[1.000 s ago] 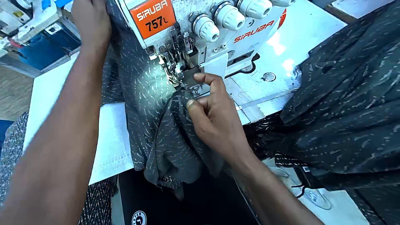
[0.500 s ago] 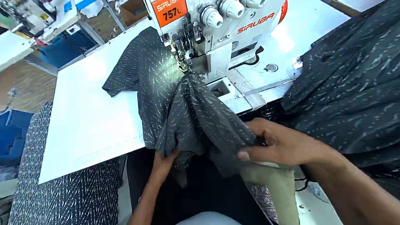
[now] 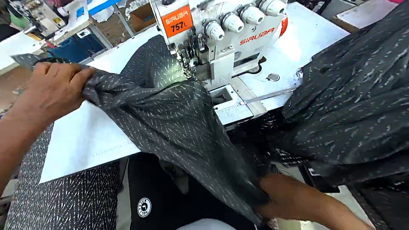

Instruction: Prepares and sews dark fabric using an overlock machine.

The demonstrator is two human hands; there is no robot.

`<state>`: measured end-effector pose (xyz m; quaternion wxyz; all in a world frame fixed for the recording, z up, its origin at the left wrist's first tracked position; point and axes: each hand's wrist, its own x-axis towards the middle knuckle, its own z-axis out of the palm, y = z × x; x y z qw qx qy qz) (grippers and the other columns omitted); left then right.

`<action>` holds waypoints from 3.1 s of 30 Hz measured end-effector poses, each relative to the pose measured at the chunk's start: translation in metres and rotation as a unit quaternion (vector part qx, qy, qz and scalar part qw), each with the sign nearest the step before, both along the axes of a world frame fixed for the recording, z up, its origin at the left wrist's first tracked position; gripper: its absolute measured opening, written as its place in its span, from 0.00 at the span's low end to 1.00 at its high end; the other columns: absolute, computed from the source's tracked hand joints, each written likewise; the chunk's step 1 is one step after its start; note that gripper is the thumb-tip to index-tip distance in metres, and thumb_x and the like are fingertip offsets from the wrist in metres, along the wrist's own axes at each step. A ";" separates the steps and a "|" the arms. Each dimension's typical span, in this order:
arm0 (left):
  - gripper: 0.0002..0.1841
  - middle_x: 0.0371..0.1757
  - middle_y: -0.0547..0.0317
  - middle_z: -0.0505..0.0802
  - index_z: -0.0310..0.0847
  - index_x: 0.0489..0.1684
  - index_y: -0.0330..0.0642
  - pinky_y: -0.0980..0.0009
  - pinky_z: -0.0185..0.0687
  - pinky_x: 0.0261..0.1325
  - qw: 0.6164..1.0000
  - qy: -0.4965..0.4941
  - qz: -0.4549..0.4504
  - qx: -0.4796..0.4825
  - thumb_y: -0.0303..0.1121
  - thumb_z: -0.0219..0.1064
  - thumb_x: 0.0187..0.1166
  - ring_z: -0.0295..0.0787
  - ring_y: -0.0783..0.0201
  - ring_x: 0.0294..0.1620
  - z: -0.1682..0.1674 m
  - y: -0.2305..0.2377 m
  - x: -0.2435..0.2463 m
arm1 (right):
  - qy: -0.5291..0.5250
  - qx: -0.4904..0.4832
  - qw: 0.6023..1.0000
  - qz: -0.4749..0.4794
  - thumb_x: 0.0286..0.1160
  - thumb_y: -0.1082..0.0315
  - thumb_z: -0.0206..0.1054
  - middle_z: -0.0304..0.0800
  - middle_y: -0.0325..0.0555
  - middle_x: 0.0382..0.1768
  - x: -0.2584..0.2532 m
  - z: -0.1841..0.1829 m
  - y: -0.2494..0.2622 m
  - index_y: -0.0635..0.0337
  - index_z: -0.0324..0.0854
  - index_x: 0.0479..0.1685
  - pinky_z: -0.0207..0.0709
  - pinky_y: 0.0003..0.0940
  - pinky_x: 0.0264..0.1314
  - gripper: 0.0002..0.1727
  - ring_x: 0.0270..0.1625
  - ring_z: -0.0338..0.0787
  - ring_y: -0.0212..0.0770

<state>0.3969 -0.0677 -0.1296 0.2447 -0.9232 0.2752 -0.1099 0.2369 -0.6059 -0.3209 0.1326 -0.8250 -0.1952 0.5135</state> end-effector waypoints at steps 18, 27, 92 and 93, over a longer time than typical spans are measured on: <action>0.10 0.31 0.73 0.90 0.89 0.51 0.47 0.81 0.80 0.23 0.841 0.164 0.030 -0.514 0.37 0.65 0.82 0.82 0.80 0.23 -0.101 -0.224 -0.094 | -0.547 0.386 0.649 -0.361 0.79 0.68 0.65 0.93 0.44 0.44 0.167 0.075 0.085 0.59 0.87 0.54 0.84 0.33 0.34 0.11 0.33 0.89 0.34; 0.15 0.45 0.66 0.95 0.84 0.60 0.46 0.73 0.76 0.15 0.808 0.154 0.134 -0.553 0.44 0.68 0.83 0.80 0.72 0.16 -0.119 -0.279 -0.085 | -0.308 0.476 0.740 -0.361 0.73 0.68 0.75 0.95 0.33 0.36 0.124 0.049 0.079 0.54 0.81 0.55 0.89 0.24 0.37 0.14 0.33 0.92 0.27; 0.10 0.49 0.55 0.89 0.92 0.48 0.41 0.79 0.78 0.44 0.901 0.066 -0.109 -0.415 0.34 0.65 0.86 0.83 0.73 0.42 -0.081 -0.212 0.006 | -0.187 0.606 0.643 -0.429 0.73 0.69 0.74 0.87 0.36 0.21 0.118 0.043 0.110 0.58 0.91 0.29 0.71 0.21 0.21 0.05 0.21 0.80 0.27; 0.10 0.49 0.55 0.89 0.92 0.48 0.42 0.79 0.77 0.43 0.902 0.062 -0.101 -0.415 0.35 0.65 0.86 0.83 0.73 0.40 -0.081 -0.214 0.005 | -0.186 0.602 0.647 -0.429 0.72 0.69 0.74 0.87 0.36 0.21 0.116 0.042 0.108 0.57 0.91 0.30 0.71 0.21 0.21 0.05 0.21 0.80 0.27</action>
